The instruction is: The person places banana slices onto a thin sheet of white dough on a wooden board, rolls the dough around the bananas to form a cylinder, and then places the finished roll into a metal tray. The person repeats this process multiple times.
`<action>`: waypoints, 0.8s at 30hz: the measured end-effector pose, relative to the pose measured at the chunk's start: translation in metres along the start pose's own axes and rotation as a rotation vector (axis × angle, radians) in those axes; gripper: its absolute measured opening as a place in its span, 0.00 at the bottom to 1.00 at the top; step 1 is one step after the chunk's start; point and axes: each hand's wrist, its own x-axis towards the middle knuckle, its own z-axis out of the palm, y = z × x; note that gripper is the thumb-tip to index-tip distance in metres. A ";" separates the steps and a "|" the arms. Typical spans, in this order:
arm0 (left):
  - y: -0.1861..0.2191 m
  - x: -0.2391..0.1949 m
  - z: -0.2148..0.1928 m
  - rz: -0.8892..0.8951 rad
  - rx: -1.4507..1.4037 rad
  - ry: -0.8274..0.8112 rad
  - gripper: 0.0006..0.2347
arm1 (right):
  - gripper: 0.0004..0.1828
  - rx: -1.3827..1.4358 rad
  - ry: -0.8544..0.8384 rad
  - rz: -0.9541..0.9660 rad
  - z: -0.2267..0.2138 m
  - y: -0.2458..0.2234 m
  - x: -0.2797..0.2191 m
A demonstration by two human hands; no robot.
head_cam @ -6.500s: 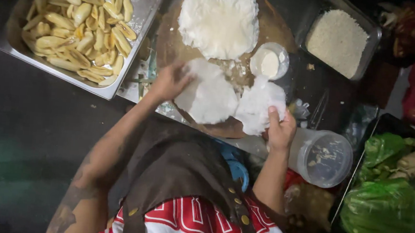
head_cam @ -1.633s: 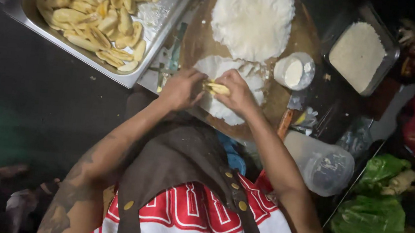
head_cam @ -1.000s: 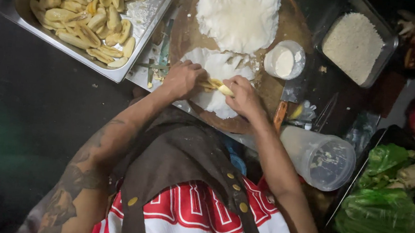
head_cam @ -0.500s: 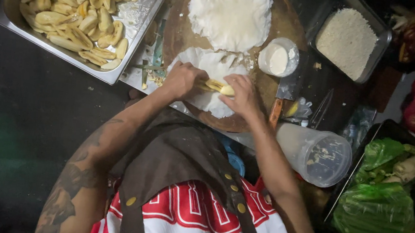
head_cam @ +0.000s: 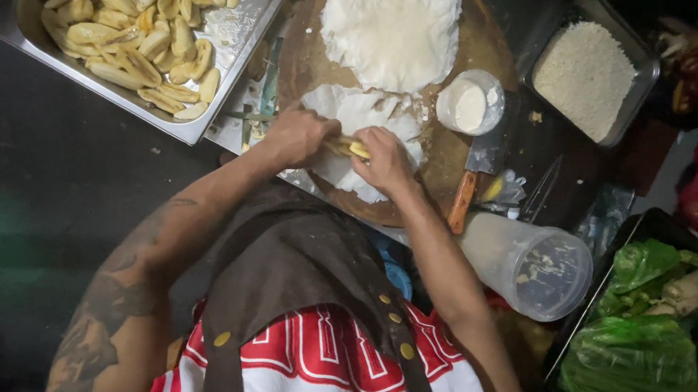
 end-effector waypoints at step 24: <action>0.004 -0.005 0.036 0.066 -0.093 0.087 0.18 | 0.18 0.079 -0.016 -0.039 -0.002 0.019 -0.025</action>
